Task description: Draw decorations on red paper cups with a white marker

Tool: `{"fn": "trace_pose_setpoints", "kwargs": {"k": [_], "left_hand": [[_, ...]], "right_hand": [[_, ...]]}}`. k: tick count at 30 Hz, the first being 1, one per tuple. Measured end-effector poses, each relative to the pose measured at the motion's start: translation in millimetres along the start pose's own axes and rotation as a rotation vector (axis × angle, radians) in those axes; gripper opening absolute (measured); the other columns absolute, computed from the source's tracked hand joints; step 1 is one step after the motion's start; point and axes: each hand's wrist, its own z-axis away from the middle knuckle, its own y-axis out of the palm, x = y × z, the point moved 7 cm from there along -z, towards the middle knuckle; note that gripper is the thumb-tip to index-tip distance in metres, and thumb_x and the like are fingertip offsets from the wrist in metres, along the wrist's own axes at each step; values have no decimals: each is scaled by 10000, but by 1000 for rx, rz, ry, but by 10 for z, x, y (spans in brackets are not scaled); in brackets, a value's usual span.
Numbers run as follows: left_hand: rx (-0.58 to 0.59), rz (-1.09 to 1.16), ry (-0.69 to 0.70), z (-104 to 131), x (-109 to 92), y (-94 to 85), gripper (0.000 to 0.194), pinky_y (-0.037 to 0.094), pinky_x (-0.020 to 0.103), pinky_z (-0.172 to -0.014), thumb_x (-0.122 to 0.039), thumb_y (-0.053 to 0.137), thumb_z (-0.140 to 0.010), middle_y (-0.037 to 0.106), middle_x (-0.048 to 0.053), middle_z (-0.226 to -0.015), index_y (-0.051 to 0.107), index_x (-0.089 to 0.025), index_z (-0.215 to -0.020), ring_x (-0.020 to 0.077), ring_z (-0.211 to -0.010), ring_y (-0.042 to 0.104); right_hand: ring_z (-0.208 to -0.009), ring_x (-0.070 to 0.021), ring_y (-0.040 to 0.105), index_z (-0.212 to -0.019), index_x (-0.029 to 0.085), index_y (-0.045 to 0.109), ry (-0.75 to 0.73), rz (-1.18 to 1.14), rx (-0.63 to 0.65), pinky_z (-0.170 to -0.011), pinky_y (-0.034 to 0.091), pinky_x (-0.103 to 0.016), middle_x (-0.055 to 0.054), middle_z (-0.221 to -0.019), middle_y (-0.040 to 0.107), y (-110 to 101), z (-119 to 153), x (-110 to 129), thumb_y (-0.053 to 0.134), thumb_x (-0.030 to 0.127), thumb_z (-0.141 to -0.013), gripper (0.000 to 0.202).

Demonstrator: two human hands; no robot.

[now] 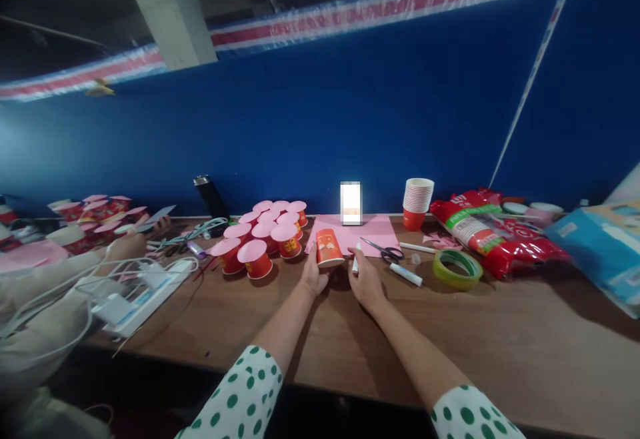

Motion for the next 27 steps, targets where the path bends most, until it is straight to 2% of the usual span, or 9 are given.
{"fn": "trace_pose_setpoints", "kwargs": {"k": [5,9,17,21,27], "left_hand": [[27,-6,-19,2,13,29,414,516,322,-754,-478,494,-836,672,90,-799,611,-103,-966,196,-763,651],[77,-4,-7,5,14,54,411,520,329,-771,-467,469,-853,682,107,-824,610,-96,-961,208,-807,657],[87,0,-26,-21,42,35,464,524,337,-768,-516,471,-837,682,121,-832,614,-86,-940,218,-805,661],[53,-8,4,-19,27,21,448,521,332,-761,-508,485,-833,682,107,-813,616,-93,-942,211,-785,659],[67,-4,-9,-32,40,15,428,517,337,-768,-486,454,-857,677,93,-787,611,-96,-936,198,-747,655]], "right_hand": [[-854,-224,653,-1204,156,498,3,78,60,-756,509,-356,-117,-1055,659,46,-3,0,396,172,-820,397],[-955,-236,632,-1212,161,500,-17,105,74,-826,491,-368,-114,-1113,643,57,4,13,417,134,-786,435],[-896,-233,649,-1206,166,511,-10,137,102,-774,505,-355,-109,-1073,662,71,7,42,432,177,-811,403],[-897,-233,647,-1193,171,512,-10,149,104,-769,498,-350,-102,-1057,667,86,10,33,430,173,-816,386],[-882,-229,646,-1197,177,506,-4,173,121,-753,489,-338,-100,-1054,667,99,6,27,441,195,-828,376]]}}
